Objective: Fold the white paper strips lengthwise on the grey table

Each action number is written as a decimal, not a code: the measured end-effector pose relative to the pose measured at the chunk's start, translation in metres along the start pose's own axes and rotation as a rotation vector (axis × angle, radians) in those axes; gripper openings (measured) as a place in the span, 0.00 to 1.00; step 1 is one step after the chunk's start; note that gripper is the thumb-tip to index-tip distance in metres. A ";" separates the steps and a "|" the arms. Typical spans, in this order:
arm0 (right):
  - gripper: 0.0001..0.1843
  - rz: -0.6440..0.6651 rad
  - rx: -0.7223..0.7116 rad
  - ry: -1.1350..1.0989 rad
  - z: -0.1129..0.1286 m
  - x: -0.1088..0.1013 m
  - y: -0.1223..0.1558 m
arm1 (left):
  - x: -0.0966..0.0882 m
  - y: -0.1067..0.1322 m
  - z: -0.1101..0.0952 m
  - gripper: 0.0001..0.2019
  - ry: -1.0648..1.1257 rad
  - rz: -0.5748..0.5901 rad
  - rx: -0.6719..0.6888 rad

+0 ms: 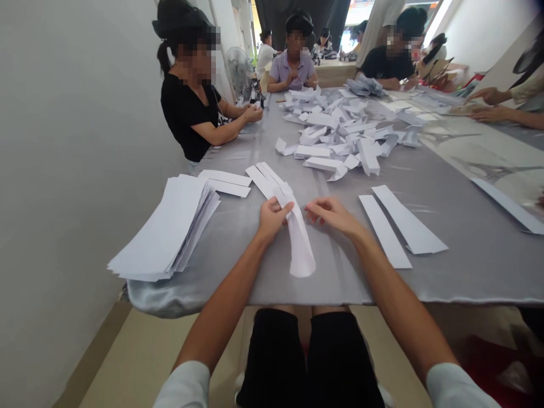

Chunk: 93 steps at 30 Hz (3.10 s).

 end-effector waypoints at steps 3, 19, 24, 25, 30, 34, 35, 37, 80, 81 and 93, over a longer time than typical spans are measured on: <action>0.27 0.026 -0.003 -0.020 0.001 0.014 -0.001 | 0.011 0.005 0.002 0.28 -0.012 0.072 -0.016; 0.27 0.094 0.056 -0.081 -0.003 0.045 0.002 | 0.004 0.004 0.006 0.19 -0.045 -0.032 0.141; 0.24 0.307 0.055 -0.089 0.003 0.060 0.010 | -0.006 0.002 -0.001 0.17 -0.059 -0.138 0.226; 0.24 0.343 0.054 -0.089 0.005 0.063 0.013 | -0.009 0.001 -0.003 0.16 -0.056 -0.157 0.239; 0.24 0.516 0.063 -0.036 0.016 0.074 0.027 | -0.024 -0.005 -0.013 0.16 -0.031 -0.286 0.312; 0.23 0.686 0.130 -0.016 0.017 0.083 0.037 | -0.030 -0.007 -0.017 0.17 -0.023 -0.320 0.342; 0.23 0.708 0.143 -0.014 0.017 0.084 0.038 | -0.030 -0.007 -0.017 0.17 -0.017 -0.317 0.341; 0.24 0.732 0.153 -0.005 0.015 0.082 0.039 | -0.030 -0.008 -0.015 0.17 -0.002 -0.310 0.330; 0.22 -0.464 -0.002 -0.240 -0.020 -0.010 -0.008 | 0.020 0.016 0.008 0.23 -0.260 0.315 -0.208; 0.22 -0.506 0.016 -0.251 -0.023 -0.015 -0.008 | 0.020 0.016 0.008 0.22 -0.267 0.320 -0.210; 0.26 -1.045 0.075 -0.298 -0.070 -0.076 0.000 | 0.011 0.003 0.008 0.22 -0.146 0.294 -0.210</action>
Point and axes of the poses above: each hand's wrist, its own y-axis away from the middle knuckle, its own x-axis out of the palm, z = x × y, the point moved 6 cm from there along -y, towards the middle knuckle, and after that the axes turned 13 degrees about y, right-handed, at the moved point
